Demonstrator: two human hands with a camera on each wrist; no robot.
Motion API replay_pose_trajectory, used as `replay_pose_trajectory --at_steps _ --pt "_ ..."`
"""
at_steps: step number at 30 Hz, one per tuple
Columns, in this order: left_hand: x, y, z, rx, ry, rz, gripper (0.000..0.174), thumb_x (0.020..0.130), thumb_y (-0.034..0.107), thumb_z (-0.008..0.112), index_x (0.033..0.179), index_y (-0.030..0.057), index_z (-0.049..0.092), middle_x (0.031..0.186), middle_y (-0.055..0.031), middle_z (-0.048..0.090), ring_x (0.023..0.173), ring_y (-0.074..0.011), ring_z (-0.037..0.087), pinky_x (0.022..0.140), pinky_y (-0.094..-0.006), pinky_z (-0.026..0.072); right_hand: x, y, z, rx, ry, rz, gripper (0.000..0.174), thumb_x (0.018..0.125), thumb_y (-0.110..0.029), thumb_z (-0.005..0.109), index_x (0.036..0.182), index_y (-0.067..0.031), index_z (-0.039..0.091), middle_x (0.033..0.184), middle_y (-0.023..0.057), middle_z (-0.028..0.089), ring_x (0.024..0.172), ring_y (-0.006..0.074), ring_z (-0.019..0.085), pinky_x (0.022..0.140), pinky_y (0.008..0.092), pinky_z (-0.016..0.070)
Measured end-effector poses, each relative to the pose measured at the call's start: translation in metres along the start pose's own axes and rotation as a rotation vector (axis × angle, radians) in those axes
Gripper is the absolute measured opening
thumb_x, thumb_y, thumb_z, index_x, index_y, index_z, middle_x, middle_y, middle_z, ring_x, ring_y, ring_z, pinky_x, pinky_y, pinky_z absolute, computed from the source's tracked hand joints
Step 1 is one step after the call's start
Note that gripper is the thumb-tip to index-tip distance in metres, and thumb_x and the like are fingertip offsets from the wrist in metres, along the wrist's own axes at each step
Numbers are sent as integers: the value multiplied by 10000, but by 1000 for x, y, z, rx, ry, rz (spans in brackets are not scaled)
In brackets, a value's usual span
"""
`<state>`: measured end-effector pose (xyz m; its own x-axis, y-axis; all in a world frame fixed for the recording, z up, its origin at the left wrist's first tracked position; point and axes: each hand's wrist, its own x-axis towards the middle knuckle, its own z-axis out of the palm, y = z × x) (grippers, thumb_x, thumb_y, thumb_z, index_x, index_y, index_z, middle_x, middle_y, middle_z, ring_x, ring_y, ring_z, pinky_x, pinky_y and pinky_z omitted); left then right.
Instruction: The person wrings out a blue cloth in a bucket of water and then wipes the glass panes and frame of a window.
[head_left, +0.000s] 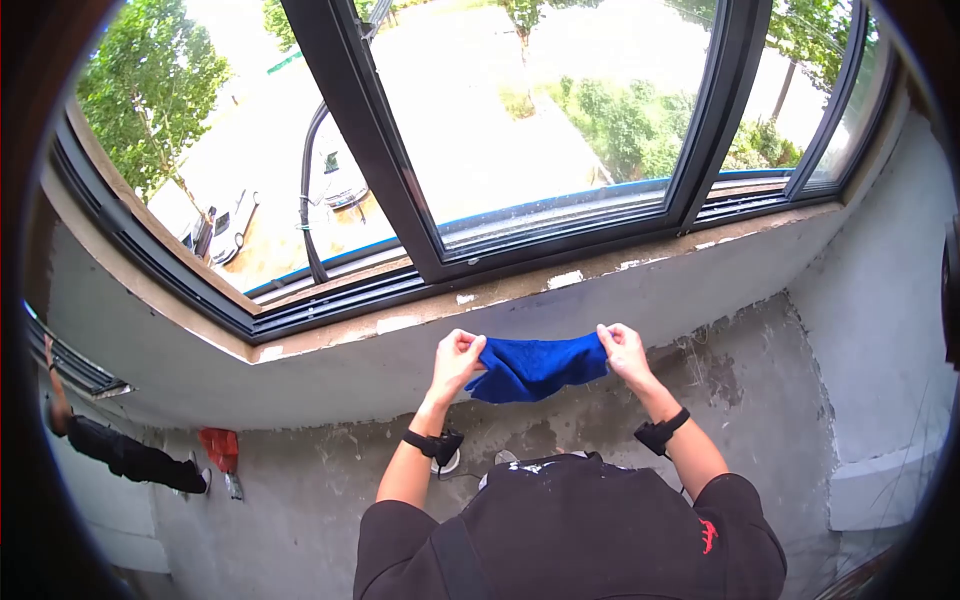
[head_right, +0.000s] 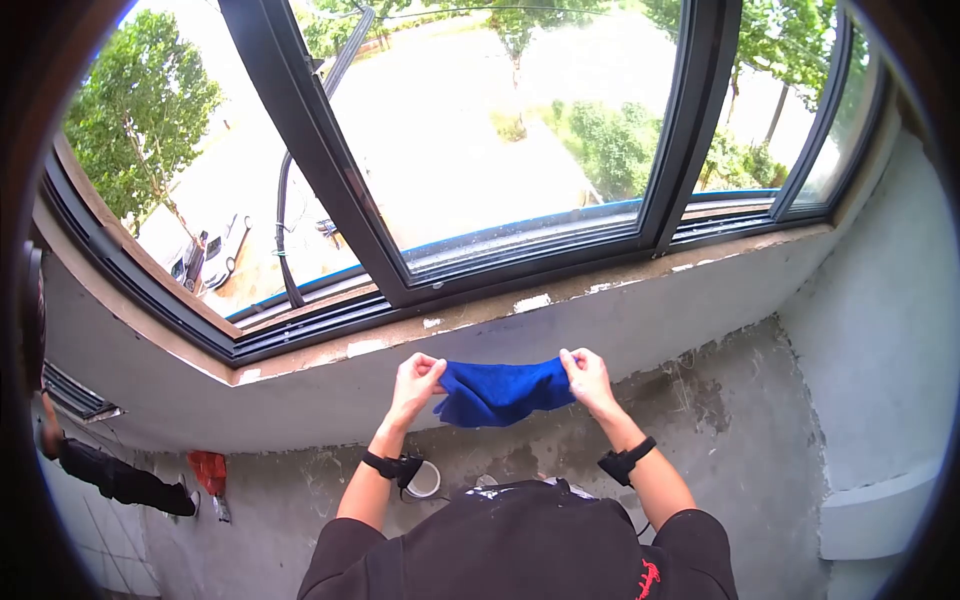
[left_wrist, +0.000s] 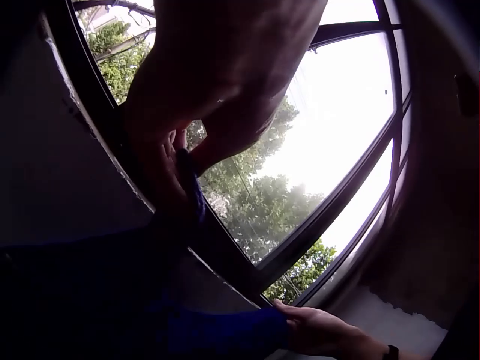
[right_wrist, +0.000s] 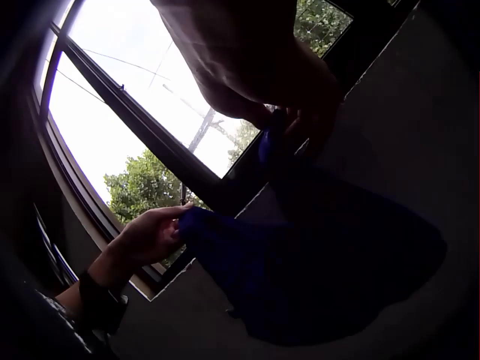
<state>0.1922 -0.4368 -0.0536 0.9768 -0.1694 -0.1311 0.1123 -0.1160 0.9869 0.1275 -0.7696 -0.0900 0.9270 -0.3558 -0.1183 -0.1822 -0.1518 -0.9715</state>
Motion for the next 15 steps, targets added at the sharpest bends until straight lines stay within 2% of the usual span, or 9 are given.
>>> replay_pose_trajectory --at_steps 4,6,7,9,10,11,12,13,15 --pt "-18 5 47 -35 -161 36 221 947 171 724 958 -21 614 852 -74 684 774 -112 676 642 -273 608 -22 -32 63 230 -328 -5 209 1004 -243 667 953 -40 686 750 -53 617 636 14 502 564 198 390" --pt "-24 14 59 -52 -213 38 203 954 165 720 987 -7 616 928 -74 694 829 -123 691 715 -269 613 -30 -45 81 213 -361 -140 241 998 -220 670 1024 18 692 784 0 678 691 40 570 601 215 454" --pt "-23 13 59 -18 -218 35 215 963 149 704 1068 -25 637 972 -96 705 881 -140 695 791 -288 607 -31 -50 81 214 -364 -140 241 998 -220 670 1024 18 692 784 0 678 691 40 570 601 215 454" --pt "-23 14 53 -144 -278 36 244 957 134 706 1118 -38 640 989 -101 711 886 -130 687 794 -279 593 -33 -60 79 227 -372 -116 316 963 -254 714 1097 31 678 894 56 719 801 90 646 719 253 533" --pt "-23 15 49 -274 -339 38 282 950 119 708 1167 -50 643 1007 -105 717 891 -121 680 797 -271 579 -35 -64 76 226 -379 -116 316 963 -254 714 1097 31 678 894 56 719 801 90 646 719 253 533" --pt "-25 16 41 -253 -427 -11 355 988 109 643 1293 -67 598 1173 -174 687 1081 -204 674 984 -347 553 -37 -68 72 133 -417 -160 367 938 -278 740 1127 27 665 945 77 720 853 118 664 761 278 549" --pt "-28 19 38 -257 -416 -9 355 988 109 643 1293 -67 598 1173 -174 687 1081 -204 674 984 -347 553 -38 -71 68 40 -457 -206 423 913 -303 766 1158 23 651 996 98 720 905 145 683 803 303 565" --pt "-31 21 35 -342 -465 -116 361 994 103 614 1312 -68 589 1197 -177 679 1110 -218 668 1002 -350 544 -40 -72 65 8 -520 -164 526 862 -338 812 1206 10 619 1068 130 707 990 191 691 857 345 573" --pt "-37 26 30 -415 -539 -223 370 999 72 531 1343 -51 586 1242 -168 668 1154 -238 660 1038 -349 526 -40 -67 63 -46 -568 -233 524 860 -324 816 1210 8 611 1067 130 706 992 199 693 854 350 575"
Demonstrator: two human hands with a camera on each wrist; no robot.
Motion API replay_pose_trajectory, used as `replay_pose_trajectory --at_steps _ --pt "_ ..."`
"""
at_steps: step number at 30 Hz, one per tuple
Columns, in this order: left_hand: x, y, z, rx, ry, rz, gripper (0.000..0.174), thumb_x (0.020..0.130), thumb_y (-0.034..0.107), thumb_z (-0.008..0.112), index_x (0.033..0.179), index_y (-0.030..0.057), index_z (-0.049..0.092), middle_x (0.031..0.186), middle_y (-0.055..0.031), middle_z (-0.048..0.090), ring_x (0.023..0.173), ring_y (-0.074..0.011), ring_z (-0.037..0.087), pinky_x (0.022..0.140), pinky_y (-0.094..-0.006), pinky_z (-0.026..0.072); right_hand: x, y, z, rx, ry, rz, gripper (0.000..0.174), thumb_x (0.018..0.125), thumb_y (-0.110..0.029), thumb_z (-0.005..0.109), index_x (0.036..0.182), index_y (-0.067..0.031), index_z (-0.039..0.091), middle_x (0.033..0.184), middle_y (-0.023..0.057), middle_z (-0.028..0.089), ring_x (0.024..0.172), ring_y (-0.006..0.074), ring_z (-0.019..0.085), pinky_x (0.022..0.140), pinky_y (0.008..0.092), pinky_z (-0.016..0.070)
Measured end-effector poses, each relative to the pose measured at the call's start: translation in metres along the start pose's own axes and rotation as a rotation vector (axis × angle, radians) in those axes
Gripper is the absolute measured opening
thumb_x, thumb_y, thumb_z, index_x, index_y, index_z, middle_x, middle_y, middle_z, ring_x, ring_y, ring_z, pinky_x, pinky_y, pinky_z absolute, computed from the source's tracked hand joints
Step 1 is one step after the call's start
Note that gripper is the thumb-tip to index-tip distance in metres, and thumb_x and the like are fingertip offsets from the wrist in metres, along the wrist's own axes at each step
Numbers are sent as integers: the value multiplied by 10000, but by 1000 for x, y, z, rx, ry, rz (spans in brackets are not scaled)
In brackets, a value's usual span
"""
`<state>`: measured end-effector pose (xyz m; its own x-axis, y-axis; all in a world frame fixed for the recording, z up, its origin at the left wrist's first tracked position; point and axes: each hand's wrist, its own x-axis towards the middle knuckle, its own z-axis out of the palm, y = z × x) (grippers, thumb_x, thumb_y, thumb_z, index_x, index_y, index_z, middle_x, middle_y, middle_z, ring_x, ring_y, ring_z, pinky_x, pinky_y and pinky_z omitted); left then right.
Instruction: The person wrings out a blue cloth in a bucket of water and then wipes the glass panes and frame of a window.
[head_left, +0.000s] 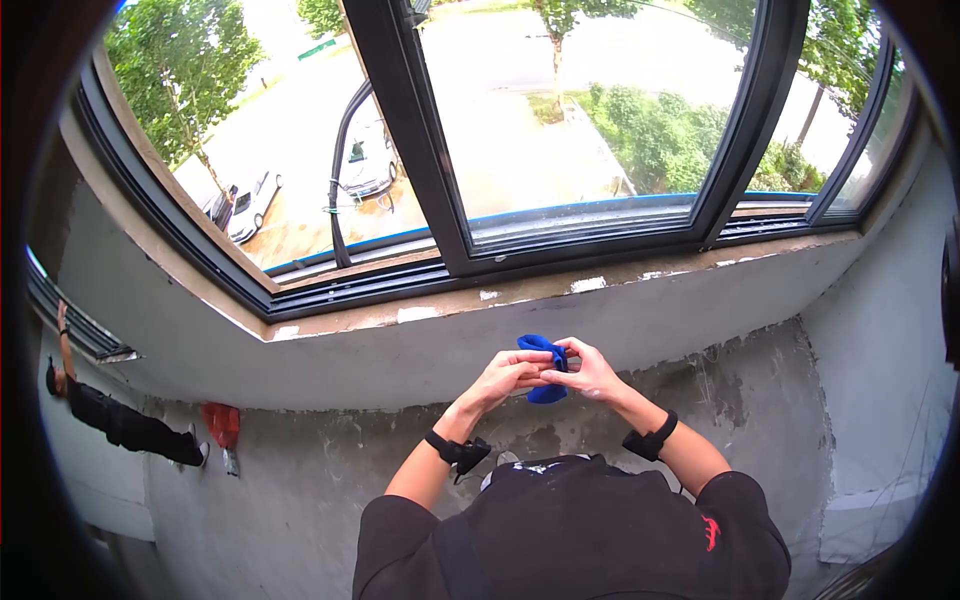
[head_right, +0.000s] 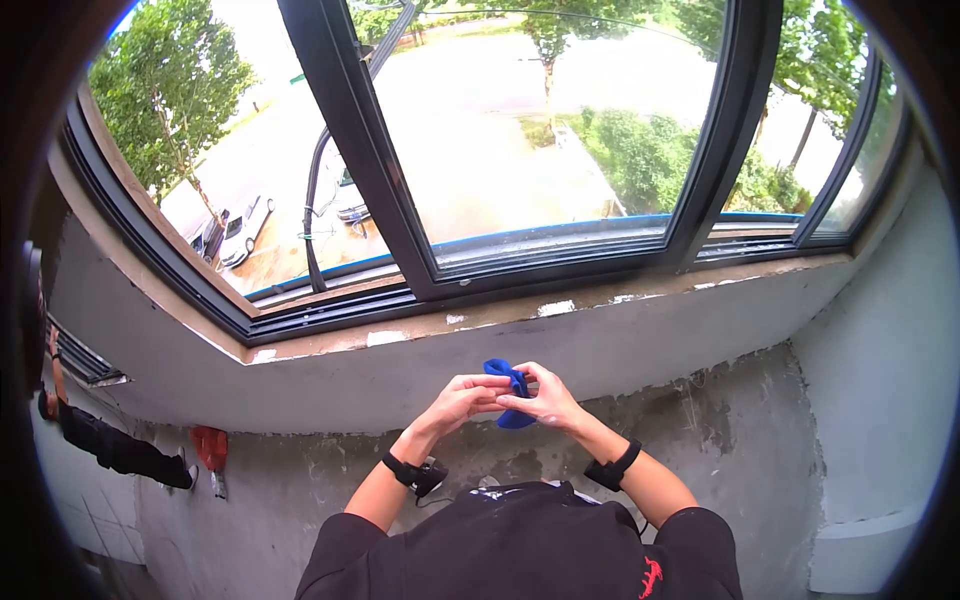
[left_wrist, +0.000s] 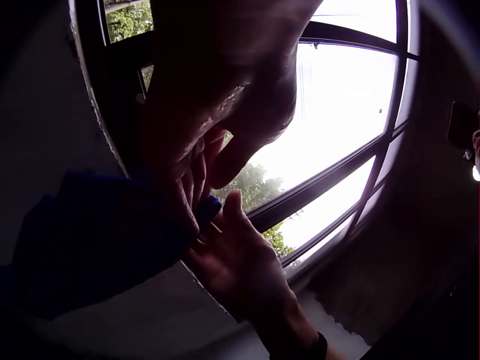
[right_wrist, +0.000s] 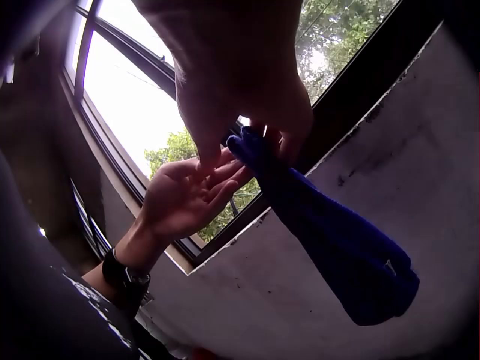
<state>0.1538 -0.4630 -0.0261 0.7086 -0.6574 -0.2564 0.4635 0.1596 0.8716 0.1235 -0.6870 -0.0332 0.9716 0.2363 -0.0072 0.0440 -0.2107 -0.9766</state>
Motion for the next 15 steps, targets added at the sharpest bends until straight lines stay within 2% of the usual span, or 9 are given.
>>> replay_pose_trajectory --at_steps 1,4,5,7,9,10,11,13,15 --pt "-1 1 -1 -4 17 8 370 999 72 531 1343 -51 586 1242 -168 668 1154 -238 660 1038 -349 526 1 1 0 -60 -40 -52 522 857 -309 820 1213 5 603 1067 130 706 994 206 695 851 354 578" --pt "1 -4 -4 466 -11 135 310 966 64 571 1251 -28 651 1186 -134 701 1114 -202 673 993 -346 541 3 8 -6 -111 -126 -89 386 881 -191 790 1165 14 630 1034 107 712 941 169 696 820 329 585" --pt "-1 -9 -7 628 65 144 270 935 109 623 1168 -19 670 1123 -149 726 1050 -229 707 945 -364 551 7 12 -6 -148 -162 -108 304 908 -129 758 1143 29 649 1024 95 713 910 135 690 808 308 588" --pt "-5 -5 0 981 216 206 346 899 194 691 1189 11 646 1215 -175 689 1057 -289 702 898 -389 561 9 24 -9 -134 -219 9 267 919 -88 728 1148 30 661 1020 71 711 905 117 679 807 292 577" --pt "-10 -10 2 1246 382 439 480 880 309 725 1264 46 607 1328 -174 623 1108 -344 666 980 -448 513 9 21 -10 -72 -252 -11 264 921 -76 717 1158 26 660 1015 59 709 909 107 667 816 280 563" --pt "-9 -16 -4 1360 397 573 562 878 405 725 1303 70 577 1390 -154 578 1206 -331 616 1079 -490 426 9 21 -12 -3 -228 -10 263 923 -63 706 1167 22 659 1010 48 707 913 96 655 824 268 550" --pt "-8 -24 -9 1294 357 495 614 858 486 726 1289 71 589 1324 -137 622 1262 -305 574 1145 -509 344 10 23 -14 93 -206 1 245 925 -62 704 1153 16 661 1013 25 698 923 81 632 846 251 520" --pt "-20 -10 -4 1098 170 237 590 828 497 759 1204 64 621 1172 -118 664 1176 -297 600 1076 -480 407 11 11 -18 192 -177 -41 204 928 -52 688 1116 25 671 975 17 693 904 74 622 835 242 514" --pt "-21 -16 -11 1196 182 351 552 816 477 777 1139 55 629 1089 -118 656 1087 -307 615 1007 -464 437 11 -5 -23 191 -178 -45 176 938 -34 664 1104 25 665 977 11 679 908 75 616 844 241 508"
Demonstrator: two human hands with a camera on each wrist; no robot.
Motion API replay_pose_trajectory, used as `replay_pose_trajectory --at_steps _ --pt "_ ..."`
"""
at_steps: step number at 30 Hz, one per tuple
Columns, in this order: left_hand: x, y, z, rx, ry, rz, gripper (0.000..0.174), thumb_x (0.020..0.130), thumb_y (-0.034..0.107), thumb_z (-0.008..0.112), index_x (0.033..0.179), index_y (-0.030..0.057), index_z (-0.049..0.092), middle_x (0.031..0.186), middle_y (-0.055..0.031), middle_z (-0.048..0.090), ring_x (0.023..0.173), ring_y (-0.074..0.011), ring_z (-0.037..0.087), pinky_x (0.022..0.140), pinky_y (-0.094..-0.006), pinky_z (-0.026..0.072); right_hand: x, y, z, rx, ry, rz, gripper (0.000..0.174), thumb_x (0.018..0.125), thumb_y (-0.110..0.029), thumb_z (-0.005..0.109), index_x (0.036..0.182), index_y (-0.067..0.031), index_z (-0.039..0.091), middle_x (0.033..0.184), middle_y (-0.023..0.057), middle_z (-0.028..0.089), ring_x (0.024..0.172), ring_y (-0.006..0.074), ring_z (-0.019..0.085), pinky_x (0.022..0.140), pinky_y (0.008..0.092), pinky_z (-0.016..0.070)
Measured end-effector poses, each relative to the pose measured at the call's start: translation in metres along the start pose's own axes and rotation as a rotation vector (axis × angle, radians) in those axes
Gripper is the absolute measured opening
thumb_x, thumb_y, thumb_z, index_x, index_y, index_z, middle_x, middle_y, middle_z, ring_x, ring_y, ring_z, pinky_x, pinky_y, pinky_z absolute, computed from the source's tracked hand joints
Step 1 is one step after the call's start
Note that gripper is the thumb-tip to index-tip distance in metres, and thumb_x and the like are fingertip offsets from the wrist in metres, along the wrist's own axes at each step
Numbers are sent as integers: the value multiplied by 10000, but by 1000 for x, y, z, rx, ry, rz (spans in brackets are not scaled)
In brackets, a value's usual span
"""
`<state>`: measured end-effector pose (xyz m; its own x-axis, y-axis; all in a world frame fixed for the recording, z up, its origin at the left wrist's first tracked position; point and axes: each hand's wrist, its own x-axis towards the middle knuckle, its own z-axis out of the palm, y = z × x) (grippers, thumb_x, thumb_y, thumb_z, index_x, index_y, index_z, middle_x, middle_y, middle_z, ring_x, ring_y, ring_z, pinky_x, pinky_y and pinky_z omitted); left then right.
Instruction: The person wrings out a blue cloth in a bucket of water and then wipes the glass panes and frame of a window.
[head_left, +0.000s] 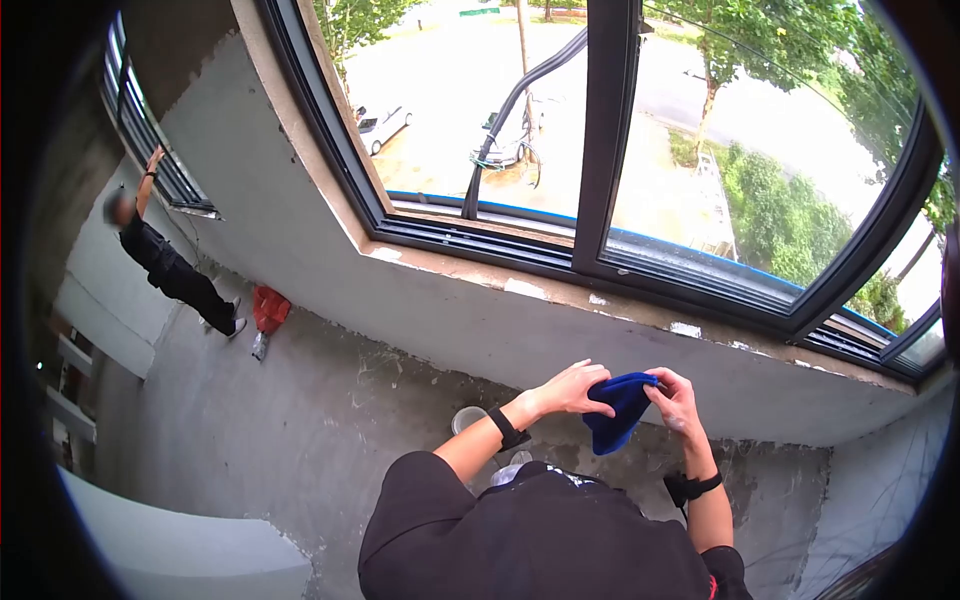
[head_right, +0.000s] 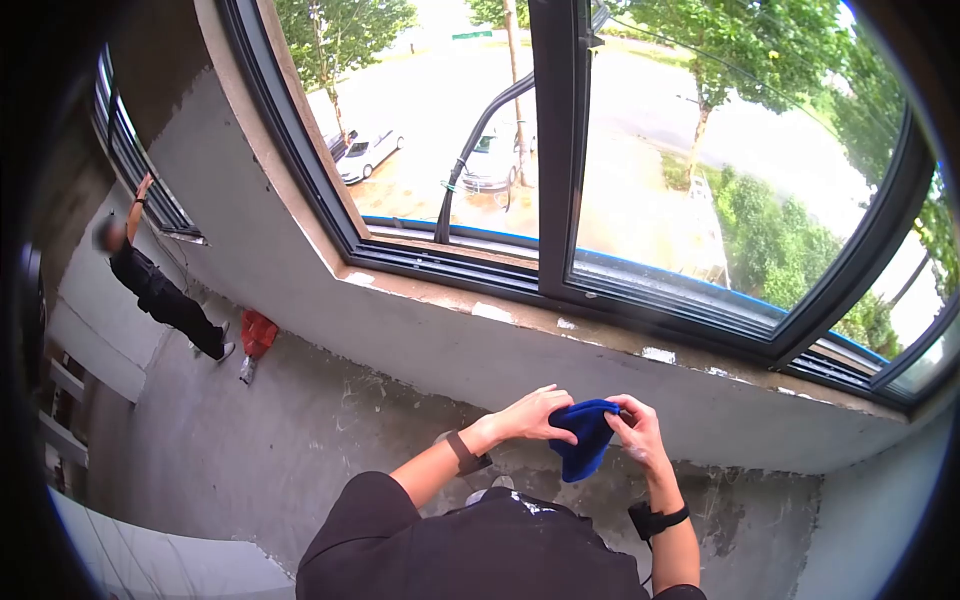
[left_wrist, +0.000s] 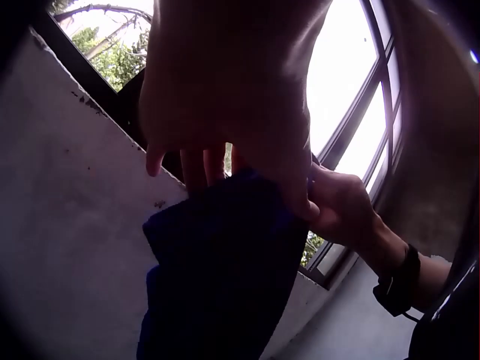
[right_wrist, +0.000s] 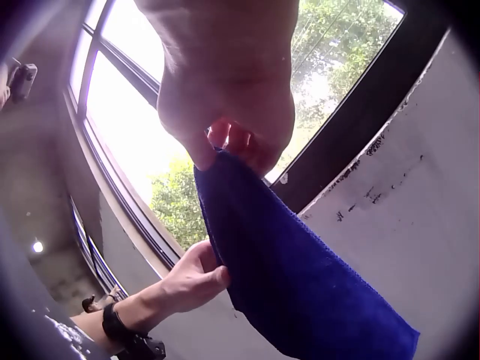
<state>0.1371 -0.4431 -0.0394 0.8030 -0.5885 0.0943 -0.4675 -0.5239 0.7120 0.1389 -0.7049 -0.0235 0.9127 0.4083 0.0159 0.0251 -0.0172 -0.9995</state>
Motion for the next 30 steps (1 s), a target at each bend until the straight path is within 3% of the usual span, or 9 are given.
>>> replay_pose_trajectory --at_steps 2,5,6,13,15,20,23,27,30 --pt "-6 -11 7 -12 41 108 419 805 340 814 996 21 621 934 -129 608 890 -335 611 816 -436 473 -7 -12 -1 -1 43 -119 151 945 -17 647 1089 23 668 987 14 673 913 78 615 843 242 508" --pt "-14 -11 -1 -211 83 143 308 816 181 804 1011 9 640 946 -140 634 857 -335 618 765 -412 485 -15 -35 -4 -134 174 -201 131 942 12 642 1068 33 670 997 38 676 927 101 625 838 243 510" --pt "-16 -13 -6 -209 106 105 241 837 129 794 991 2 658 959 -117 665 844 -247 658 745 -365 503 -16 -40 -7 -188 218 -245 133 943 15 640 1072 33 670 1002 44 678 929 107 630 835 243 510" --pt "-3 -4 -37 -945 326 6 183 942 2 682 1125 -1 674 1031 -18 671 1001 -87 616 899 -257 507 -20 -3 -40 -80 308 -286 173 993 -37 631 1165 -17 620 1036 12 634 928 61 585 808 204 472" --pt "13 -9 -31 -920 424 -48 114 1000 58 635 1109 27 632 985 16 682 848 -22 571 723 -195 481 -21 -2 -39 -63 310 -283 166 1004 -44 617 1169 -25 604 990 -12 617 872 38 547 749 185 435" --pt "25 17 -64 -599 503 113 150 972 82 687 1092 2 644 819 18 682 753 -9 556 623 -195 458 -12 -32 -34 -22 398 -266 172 994 -30 614 1165 -17 602 902 -45 591 824 32 516 732 183 400" --pt "35 76 -113 -589 508 198 131 960 72 702 1052 -10 657 786 37 677 732 17 538 590 -167 434 -12 -95 -42 -19 319 -323 259 943 -76 670 1185 -18 602 1098 10 610 992 67 557 867 213 430" --pt "51 124 -137 -406 371 249 172 950 92 717 1082 -8 670 892 -58 737 783 -44 659 615 -188 528 1 -178 -10 -686 253 -620 638 816 -299 837 1326 -25 569 1313 120 647 1279 234 572 1109 387 401" --pt "50 147 -128 -385 204 174 217 935 125 744 1083 -25 692 889 -70 751 806 -44 638 655 -220 531 9 -188 26 -636 80 -524 524 896 -156 771 1359 -52 550 1168 110 681 1070 184 646 922 295 508"
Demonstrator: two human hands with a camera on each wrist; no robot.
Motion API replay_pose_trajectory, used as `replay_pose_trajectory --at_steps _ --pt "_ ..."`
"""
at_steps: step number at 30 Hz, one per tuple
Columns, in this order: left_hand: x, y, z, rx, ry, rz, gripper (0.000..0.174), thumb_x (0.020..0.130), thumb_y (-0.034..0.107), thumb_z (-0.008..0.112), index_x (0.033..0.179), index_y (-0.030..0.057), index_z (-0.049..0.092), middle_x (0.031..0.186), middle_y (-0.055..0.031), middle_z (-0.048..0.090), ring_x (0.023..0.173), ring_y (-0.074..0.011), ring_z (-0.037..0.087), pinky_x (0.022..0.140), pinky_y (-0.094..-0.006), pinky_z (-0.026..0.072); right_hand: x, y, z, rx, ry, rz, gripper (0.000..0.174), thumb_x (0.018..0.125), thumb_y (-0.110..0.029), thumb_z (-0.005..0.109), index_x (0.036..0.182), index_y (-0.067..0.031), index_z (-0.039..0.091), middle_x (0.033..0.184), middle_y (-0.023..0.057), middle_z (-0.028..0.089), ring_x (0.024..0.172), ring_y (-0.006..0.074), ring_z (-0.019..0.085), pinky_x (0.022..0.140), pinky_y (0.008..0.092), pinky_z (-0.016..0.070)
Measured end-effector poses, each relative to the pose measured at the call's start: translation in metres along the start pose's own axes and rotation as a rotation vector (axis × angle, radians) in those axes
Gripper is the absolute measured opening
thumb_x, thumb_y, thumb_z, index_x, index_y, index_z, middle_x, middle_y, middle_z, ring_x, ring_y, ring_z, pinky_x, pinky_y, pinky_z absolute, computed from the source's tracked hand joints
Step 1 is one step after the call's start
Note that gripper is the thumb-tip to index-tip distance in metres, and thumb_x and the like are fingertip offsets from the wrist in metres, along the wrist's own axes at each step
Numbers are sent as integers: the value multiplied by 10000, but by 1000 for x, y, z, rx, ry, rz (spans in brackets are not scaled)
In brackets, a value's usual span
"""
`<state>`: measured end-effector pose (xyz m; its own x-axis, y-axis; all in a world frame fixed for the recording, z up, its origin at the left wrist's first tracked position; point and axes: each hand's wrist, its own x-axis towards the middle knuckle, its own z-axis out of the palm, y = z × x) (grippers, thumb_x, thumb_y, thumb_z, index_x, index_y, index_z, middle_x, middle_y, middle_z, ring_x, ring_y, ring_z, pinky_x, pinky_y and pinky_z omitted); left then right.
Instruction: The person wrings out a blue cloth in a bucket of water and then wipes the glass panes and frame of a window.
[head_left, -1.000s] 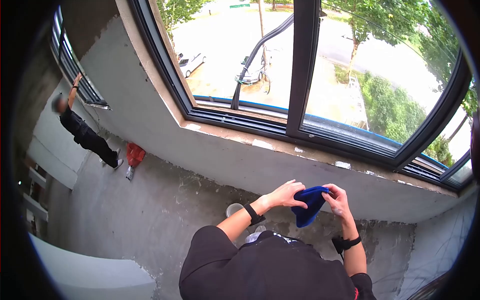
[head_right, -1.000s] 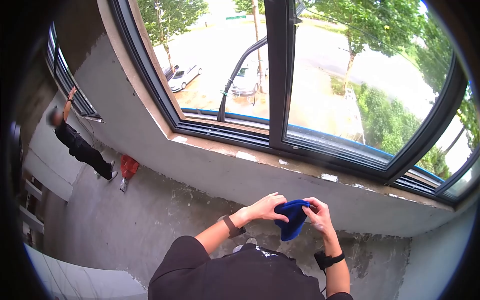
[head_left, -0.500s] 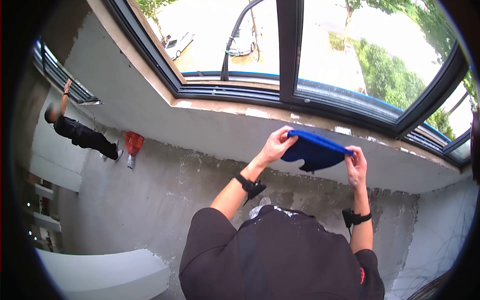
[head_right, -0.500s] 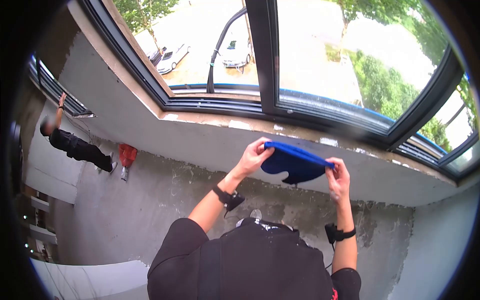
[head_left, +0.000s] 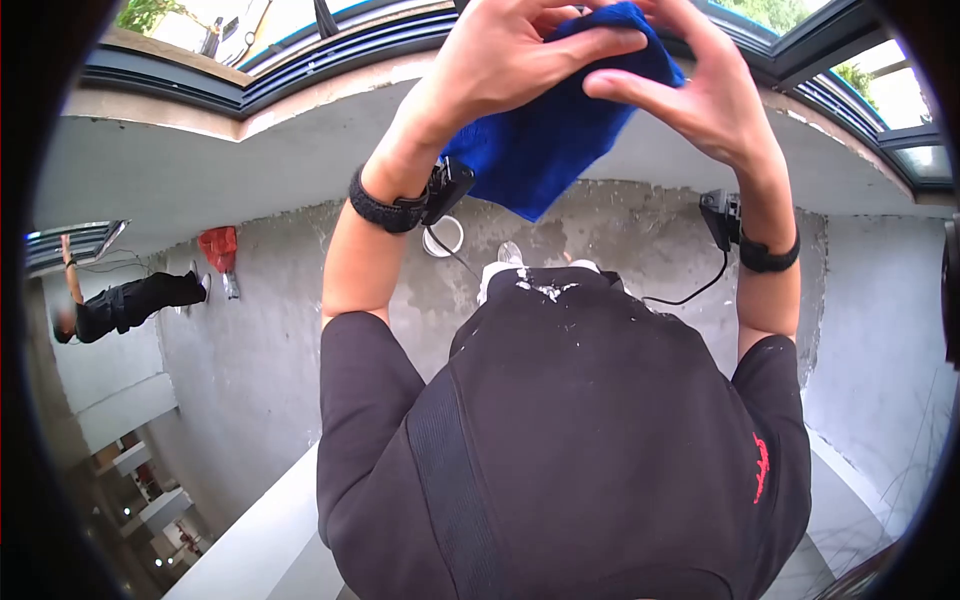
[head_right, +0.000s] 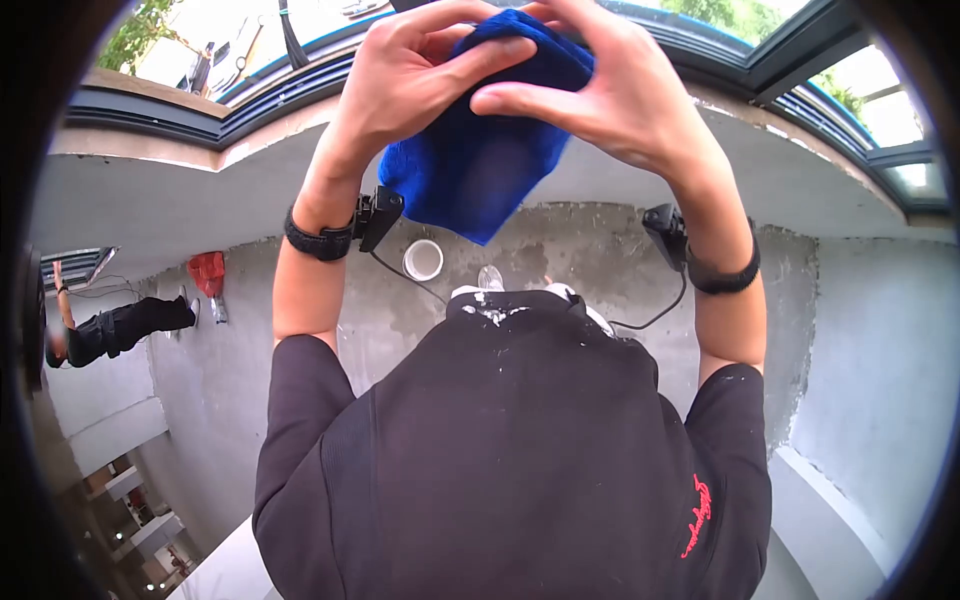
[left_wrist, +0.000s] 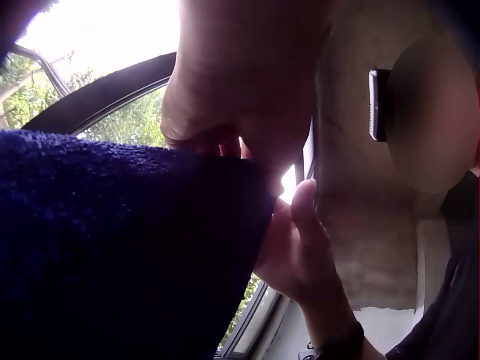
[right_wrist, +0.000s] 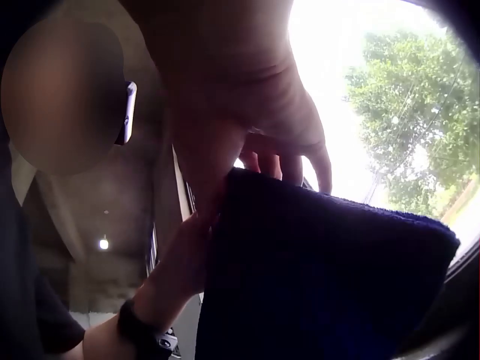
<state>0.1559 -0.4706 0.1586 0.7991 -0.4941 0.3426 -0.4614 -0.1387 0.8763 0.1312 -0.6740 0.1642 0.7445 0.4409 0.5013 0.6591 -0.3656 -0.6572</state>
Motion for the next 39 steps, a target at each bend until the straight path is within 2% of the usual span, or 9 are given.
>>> replay_pose_trajectory --at_steps 2,4,6,9,12,16,22,29,39 --pt "-10 -11 8 -34 80 -5 224 927 131 747 1075 -28 693 879 -70 721 787 -80 643 676 -262 523 3 5 9 63 -127 -1 410 927 -82 732 1298 -7 573 1094 112 671 994 158 646 864 265 515" --pt "-27 -46 7 154 135 66 245 927 157 762 1077 8 639 852 -12 679 751 -44 649 614 -176 508 -12 35 28 201 -93 144 405 862 -174 797 1218 -36 663 1092 90 732 972 166 692 879 321 543" --pt "-49 -66 2 16 199 -115 523 816 219 873 1184 46 544 902 -1 552 847 -56 630 658 -188 519 -20 42 38 51 -82 93 235 889 -108 755 1107 -28 715 961 70 743 828 132 685 766 290 553" --pt "-73 -81 9 42 14 -212 588 760 196 892 1222 44 560 1007 -68 639 953 -156 652 856 -330 564 -32 47 57 53 -72 -28 228 832 -16 704 1060 -30 713 946 100 710 848 222 692 761 318 545" --pt "-97 -94 16 156 -198 -172 472 787 275 865 1127 35 641 987 -93 688 932 -213 669 862 -361 531 -47 45 65 23 -93 -23 295 790 61 679 1068 -31 708 968 114 696 890 268 688 793 338 544" --pt "-156 -154 33 259 -104 -186 395 828 289 815 1091 44 652 985 -141 691 936 -333 665 843 -395 524 -66 61 62 45 -12 -3 281 796 116 723 1057 12 708 985 122 707 904 225 673 816 318 529" --pt "-288 -173 -13 339 -94 -666 421 869 377 772 1060 18 666 981 -138 727 958 -290 699 840 -396 539 -103 81 39 38 61 196 235 849 114 698 1074 49 678 1053 132 702 996 232 644 908 318 495" --pt "-391 -89 -125 650 110 -1268 523 846 378 794 1206 23 658 1020 -160 720 958 -252 698 846 -373 548 -98 84 27 -135 -20 182 218 858 96 699 1069 42 686 1046 116 707 987 217 653 909 304 497" --pt "-437 46 -309 1092 190 -1399 567 863 408 785 1281 50 645 915 -110 702 839 -194 667 776 -335 534 -66 90 22 -153 -5 98 246 864 72 718 1105 26 707 1073 112 718 1030 215 652 945 301 490"
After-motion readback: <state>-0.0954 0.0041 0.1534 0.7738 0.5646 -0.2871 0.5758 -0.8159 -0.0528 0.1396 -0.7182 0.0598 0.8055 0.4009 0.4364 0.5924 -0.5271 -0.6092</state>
